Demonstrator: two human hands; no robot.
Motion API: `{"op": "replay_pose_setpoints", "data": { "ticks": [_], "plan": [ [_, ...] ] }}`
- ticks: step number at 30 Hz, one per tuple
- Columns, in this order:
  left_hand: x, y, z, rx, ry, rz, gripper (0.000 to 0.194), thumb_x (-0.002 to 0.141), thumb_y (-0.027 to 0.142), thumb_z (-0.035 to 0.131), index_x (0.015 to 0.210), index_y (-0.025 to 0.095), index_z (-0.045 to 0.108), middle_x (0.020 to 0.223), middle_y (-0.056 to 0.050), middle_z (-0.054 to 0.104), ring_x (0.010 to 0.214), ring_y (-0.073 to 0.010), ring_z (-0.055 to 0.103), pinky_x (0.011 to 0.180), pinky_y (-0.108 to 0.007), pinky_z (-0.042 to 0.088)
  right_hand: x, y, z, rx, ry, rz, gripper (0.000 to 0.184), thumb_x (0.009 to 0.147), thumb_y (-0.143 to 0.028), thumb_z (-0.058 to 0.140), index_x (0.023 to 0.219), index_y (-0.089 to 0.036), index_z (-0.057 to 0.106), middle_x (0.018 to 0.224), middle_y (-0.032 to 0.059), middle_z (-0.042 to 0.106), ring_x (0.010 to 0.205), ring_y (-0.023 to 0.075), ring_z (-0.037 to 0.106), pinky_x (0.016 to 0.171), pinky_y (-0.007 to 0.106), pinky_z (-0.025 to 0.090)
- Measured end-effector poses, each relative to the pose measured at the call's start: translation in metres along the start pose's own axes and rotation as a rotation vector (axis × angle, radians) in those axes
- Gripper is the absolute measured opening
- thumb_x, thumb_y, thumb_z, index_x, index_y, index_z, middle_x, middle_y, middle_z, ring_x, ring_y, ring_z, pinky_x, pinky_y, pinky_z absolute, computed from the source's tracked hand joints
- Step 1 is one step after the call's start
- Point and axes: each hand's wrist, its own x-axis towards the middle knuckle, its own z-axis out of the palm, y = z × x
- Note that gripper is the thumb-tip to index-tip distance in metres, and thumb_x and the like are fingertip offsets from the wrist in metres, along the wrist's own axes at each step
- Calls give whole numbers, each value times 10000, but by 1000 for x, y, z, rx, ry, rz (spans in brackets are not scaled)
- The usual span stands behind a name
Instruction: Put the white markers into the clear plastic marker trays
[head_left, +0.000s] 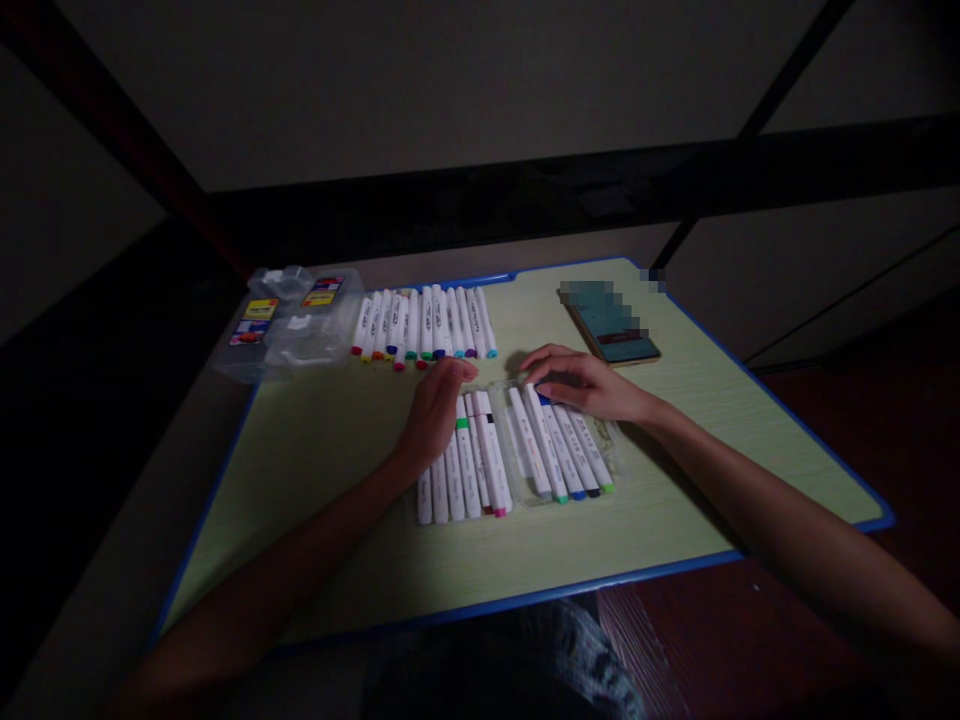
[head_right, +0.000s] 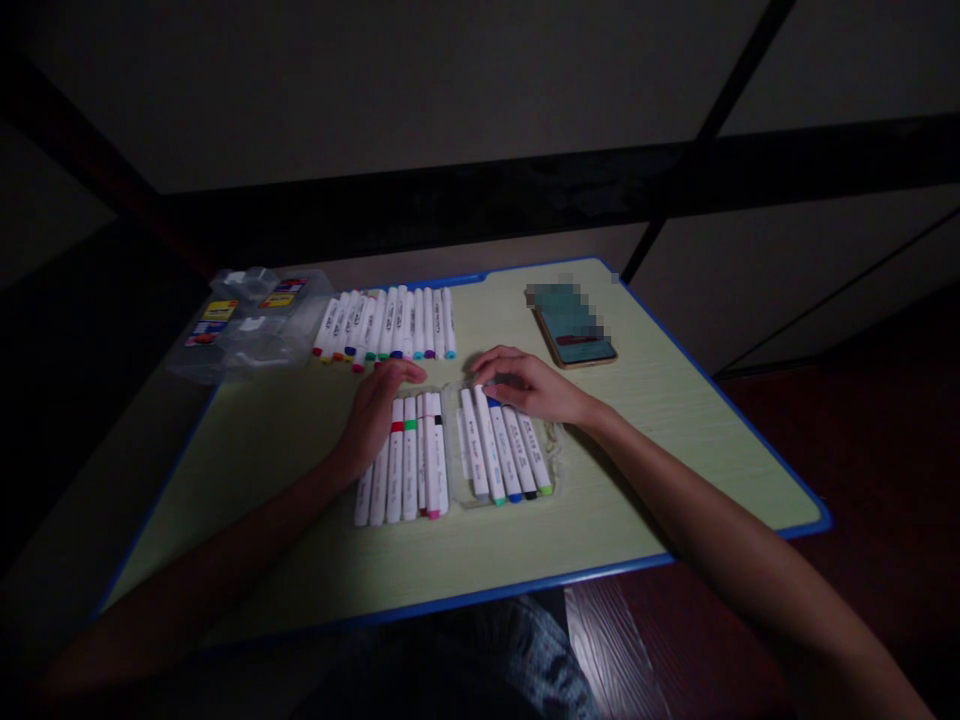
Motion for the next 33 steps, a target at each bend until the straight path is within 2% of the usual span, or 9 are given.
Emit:
{"op": "replay_pose_setpoints", "data": {
  "ticks": [8,13,16,23,33],
  "plan": [
    [0,1,0,24,-14,6,277,883,349,314,743,214,512,788,-43,579,810,-161,541,787,-317,439,1,-8,-7,42,52,28,94,777,-276,596,824,-203,631,940,35,645,932,156,567,881,354,405],
    [1,1,1,6,-6,5,286,880,355,316,730,210,511,780,-41,573,801,-158,543,779,-312,443,0,-9,-6,221,109,181,188,728,-351,643,766,-167,642,720,17,655,653,104,565,631,261,442],
    [0,1,0,1,-4,-2,284,879,356,321,737,204,515,787,-45,578,803,-161,544,783,-318,443,1,-11,-4,372,127,254,216,680,-360,683,730,-158,625,671,5,642,594,86,546,564,234,423],
    [0,1,-1,23,-11,14,285,885,363,318,749,215,520,796,-46,581,804,-162,541,787,-321,440,1,-18,-6,504,162,278,209,632,-346,722,670,-176,606,601,-20,615,519,70,512,504,225,390],
    [0,3,0,18,-19,4,281,883,351,317,735,215,513,782,-42,579,803,-163,541,783,-321,437,7,-19,5,539,398,325,267,577,-391,750,625,-184,589,607,-18,599,529,76,499,509,241,396]
  ]
}}
